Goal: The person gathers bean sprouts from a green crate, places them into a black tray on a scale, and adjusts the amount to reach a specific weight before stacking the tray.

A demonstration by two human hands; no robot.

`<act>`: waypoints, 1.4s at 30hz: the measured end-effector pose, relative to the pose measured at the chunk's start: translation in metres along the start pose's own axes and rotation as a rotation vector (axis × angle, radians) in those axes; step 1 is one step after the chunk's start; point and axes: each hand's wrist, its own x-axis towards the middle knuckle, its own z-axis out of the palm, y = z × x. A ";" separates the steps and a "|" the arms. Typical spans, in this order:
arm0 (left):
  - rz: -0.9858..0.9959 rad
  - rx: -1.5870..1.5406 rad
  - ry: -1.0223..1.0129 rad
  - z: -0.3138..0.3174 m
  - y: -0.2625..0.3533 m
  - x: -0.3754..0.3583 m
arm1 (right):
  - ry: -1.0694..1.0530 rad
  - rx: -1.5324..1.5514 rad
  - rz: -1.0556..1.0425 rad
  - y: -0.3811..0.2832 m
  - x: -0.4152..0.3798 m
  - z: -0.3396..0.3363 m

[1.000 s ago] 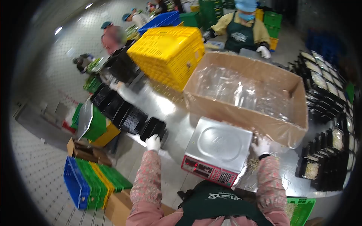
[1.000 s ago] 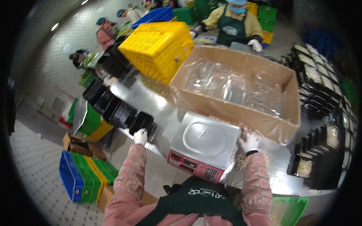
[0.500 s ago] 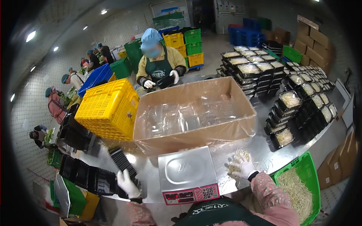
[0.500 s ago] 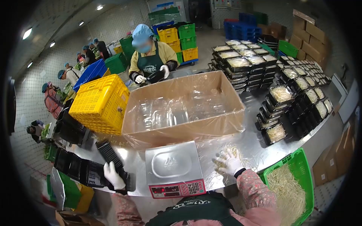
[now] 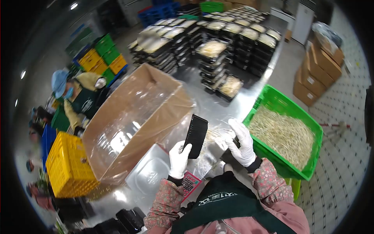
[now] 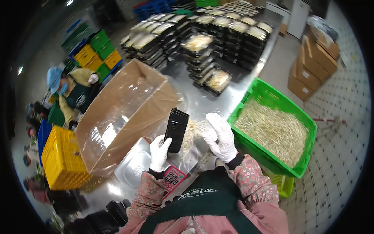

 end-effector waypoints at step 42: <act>-0.331 1.324 -1.720 0.432 -0.121 0.015 | -0.330 -0.657 1.256 0.467 -0.194 -0.340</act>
